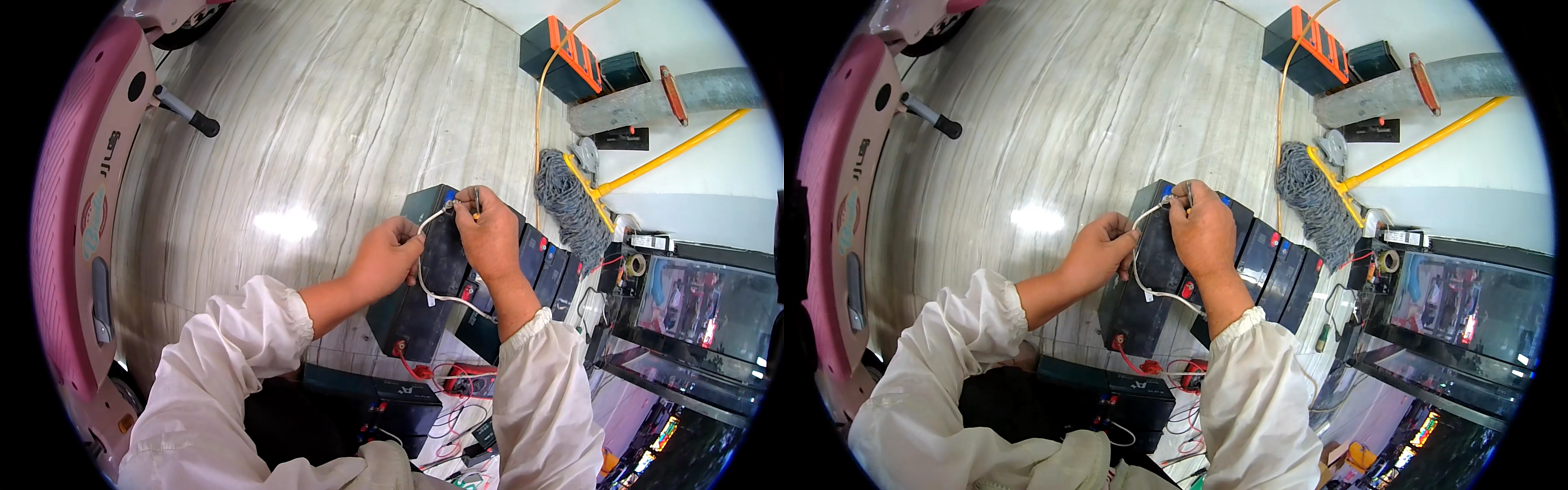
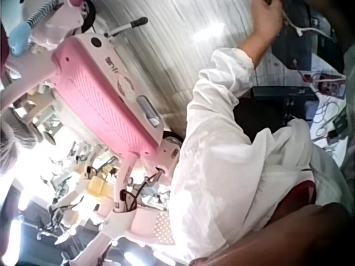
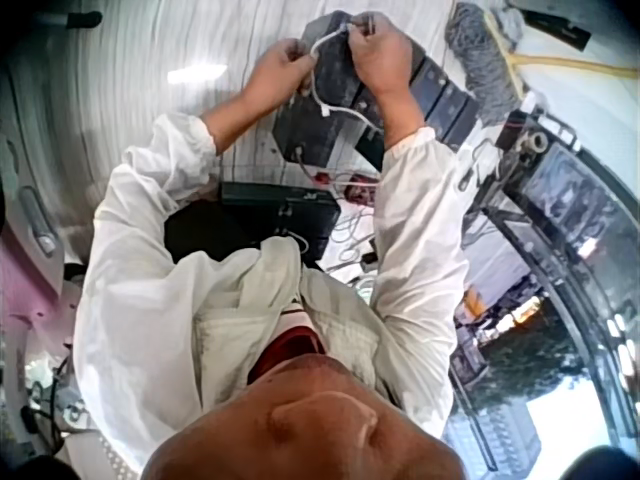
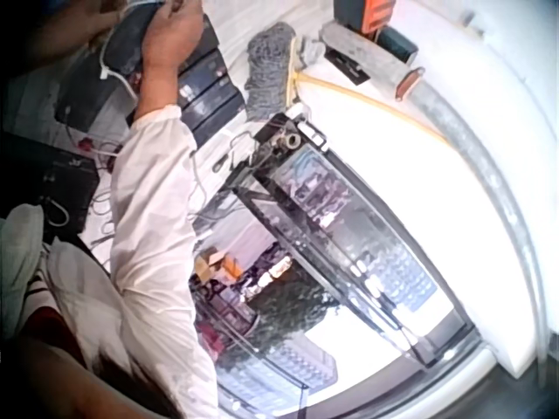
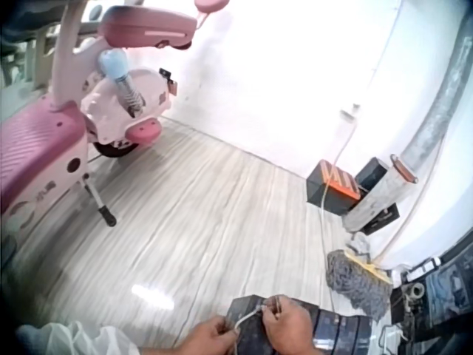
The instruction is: The person sits on the floor and connects several black batteries in series using a screwdriver to tighten terminal screws and attach white jumper wires. A multimeter is used to measure voltage across the battery pack.
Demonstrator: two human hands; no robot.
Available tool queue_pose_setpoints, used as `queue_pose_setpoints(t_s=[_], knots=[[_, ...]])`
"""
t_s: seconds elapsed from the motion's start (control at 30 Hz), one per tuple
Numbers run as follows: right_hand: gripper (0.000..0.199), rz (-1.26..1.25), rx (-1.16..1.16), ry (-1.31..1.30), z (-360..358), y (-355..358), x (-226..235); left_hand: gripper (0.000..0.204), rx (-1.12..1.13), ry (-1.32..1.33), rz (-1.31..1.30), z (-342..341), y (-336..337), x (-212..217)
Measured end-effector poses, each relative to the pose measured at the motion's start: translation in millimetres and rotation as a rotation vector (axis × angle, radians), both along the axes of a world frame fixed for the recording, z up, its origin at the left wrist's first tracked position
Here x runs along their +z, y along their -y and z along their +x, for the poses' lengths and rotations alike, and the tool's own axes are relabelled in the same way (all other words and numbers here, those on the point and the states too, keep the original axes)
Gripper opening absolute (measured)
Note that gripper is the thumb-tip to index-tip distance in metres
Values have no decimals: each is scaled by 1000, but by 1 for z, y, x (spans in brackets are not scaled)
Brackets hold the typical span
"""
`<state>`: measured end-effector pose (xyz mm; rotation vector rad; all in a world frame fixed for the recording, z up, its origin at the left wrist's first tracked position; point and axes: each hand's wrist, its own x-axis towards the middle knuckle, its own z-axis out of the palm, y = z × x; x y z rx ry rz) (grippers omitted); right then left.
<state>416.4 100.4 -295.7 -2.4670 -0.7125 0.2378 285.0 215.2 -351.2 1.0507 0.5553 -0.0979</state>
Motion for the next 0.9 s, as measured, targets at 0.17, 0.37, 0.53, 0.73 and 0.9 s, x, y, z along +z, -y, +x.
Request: queue_pose_setpoints(t_s=[0.17, 0.37, 0.53, 0.73, 0.9], knots=[[14, -35, 42, 45, -1, -1, -5, 21, 2, -15, -10, 0, 3, -4], [14, -105, 102, 136, -4, -2, 1, 20, -11, -16, -15, 1, 3, 1], [15, -162, 134, 226, -6, -4, -2, 20, -15, -34, -7, 0, 1, 4], [15, -218, 178, 326, -9, -6, -3, 18, 49, -14, -44, 0, 6, -4], [16, -336, 193, 394, -11, -11, 0, 18, 48, -2, -49, 1, 7, -6]])
